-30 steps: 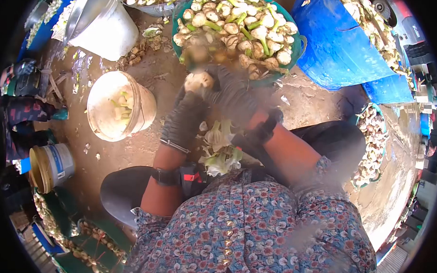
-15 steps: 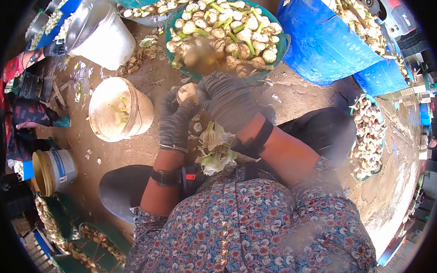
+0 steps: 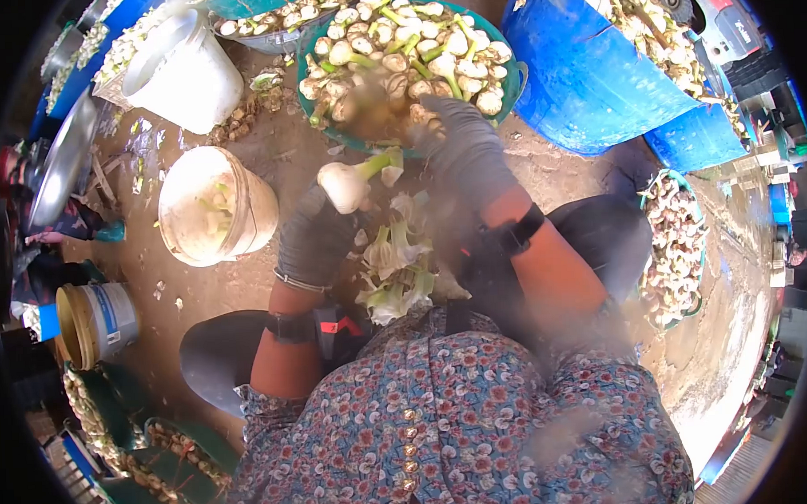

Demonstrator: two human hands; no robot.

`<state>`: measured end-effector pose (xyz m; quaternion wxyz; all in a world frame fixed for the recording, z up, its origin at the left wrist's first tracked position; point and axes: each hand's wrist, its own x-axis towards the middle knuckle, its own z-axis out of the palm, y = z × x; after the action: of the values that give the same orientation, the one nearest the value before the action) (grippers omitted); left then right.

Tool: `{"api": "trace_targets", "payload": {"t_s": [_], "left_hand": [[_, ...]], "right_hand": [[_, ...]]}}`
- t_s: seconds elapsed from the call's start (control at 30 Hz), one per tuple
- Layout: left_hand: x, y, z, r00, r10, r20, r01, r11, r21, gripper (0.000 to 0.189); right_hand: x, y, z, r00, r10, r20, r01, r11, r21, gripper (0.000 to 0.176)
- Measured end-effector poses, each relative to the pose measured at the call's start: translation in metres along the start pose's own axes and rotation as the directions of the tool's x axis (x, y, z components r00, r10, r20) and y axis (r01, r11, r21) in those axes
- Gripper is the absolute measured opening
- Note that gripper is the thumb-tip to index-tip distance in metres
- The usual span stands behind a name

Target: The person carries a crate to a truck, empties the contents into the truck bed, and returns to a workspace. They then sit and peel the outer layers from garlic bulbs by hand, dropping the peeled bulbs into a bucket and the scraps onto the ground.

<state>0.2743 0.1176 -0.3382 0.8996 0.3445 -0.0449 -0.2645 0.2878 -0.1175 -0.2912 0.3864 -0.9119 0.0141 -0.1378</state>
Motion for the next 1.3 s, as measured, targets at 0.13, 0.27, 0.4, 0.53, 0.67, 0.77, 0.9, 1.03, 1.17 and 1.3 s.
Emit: {"api": "trace_targets", "payload": {"t_s": [0.13, 0.27, 0.4, 0.53, 0.67, 0.77, 0.9, 1.03, 1.17, 1.3], "left_hand": [[0.002, -0.003, 0.002, 0.997, -0.016, 0.074, 0.018, 1.0, -0.025, 0.062], [-0.007, 0.006, 0.014, 0.997, -0.063, -0.048, 0.07, 0.984, 0.162, 0.067], [-0.012, 0.012, 0.02, 0.995, -0.1, -0.027, 0.103, 0.933, 0.345, 0.073], [-0.007, 0.003, 0.011, 0.984, 0.024, 0.175, -0.135, 0.745, 0.653, 0.08], [-0.009, 0.011, 0.023, 0.997, -0.064, 0.048, 0.021, 0.789, 0.614, 0.074], [-0.006, -0.001, 0.01, 0.998, -0.057, 0.019, 0.033, 0.786, 0.617, 0.07], [-0.006, -0.008, 0.007, 1.0, 0.01, -0.018, 0.001, 0.841, 0.542, 0.074], [-0.008, -0.01, 0.006, 0.991, 0.126, 0.042, -0.12, 0.716, 0.688, 0.058], [-0.012, 0.004, 0.018, 0.995, 0.074, -0.068, 0.007, 0.623, 0.782, 0.033], [-0.005, -0.014, -0.005, 0.968, 0.194, -0.159, -0.029, 0.715, 0.699, 0.022]], "right_hand": [[-0.011, -0.026, 0.003, 0.775, -0.6, 0.198, 0.63, 0.757, -0.174, 0.035], [-0.016, -0.013, 0.016, 0.785, -0.577, 0.226, 0.607, 0.79, -0.092, 0.027], [-0.023, -0.017, 0.014, 0.887, -0.317, 0.335, 0.339, 0.941, -0.006, 0.015], [-0.026, -0.013, 0.024, 0.953, -0.026, 0.3, -0.056, 0.963, 0.263, 0.008], [-0.024, -0.019, 0.014, 0.915, -0.381, 0.133, 0.377, 0.925, 0.05, 0.008], [-0.025, -0.023, 0.017, 0.947, -0.291, 0.138, 0.274, 0.953, 0.129, 0.01], [-0.021, -0.02, 0.016, 0.97, 0.061, 0.234, -0.159, 0.892, 0.423, 0.024], [-0.021, -0.021, 0.002, 0.848, -0.088, 0.523, 0.007, 0.988, 0.154, 0.035], [-0.023, -0.012, -0.003, 0.708, -0.39, 0.589, 0.381, 0.913, 0.146, 0.036], [-0.036, -0.015, 0.005, 0.721, -0.461, 0.517, 0.494, 0.865, 0.083, 0.032]]}}
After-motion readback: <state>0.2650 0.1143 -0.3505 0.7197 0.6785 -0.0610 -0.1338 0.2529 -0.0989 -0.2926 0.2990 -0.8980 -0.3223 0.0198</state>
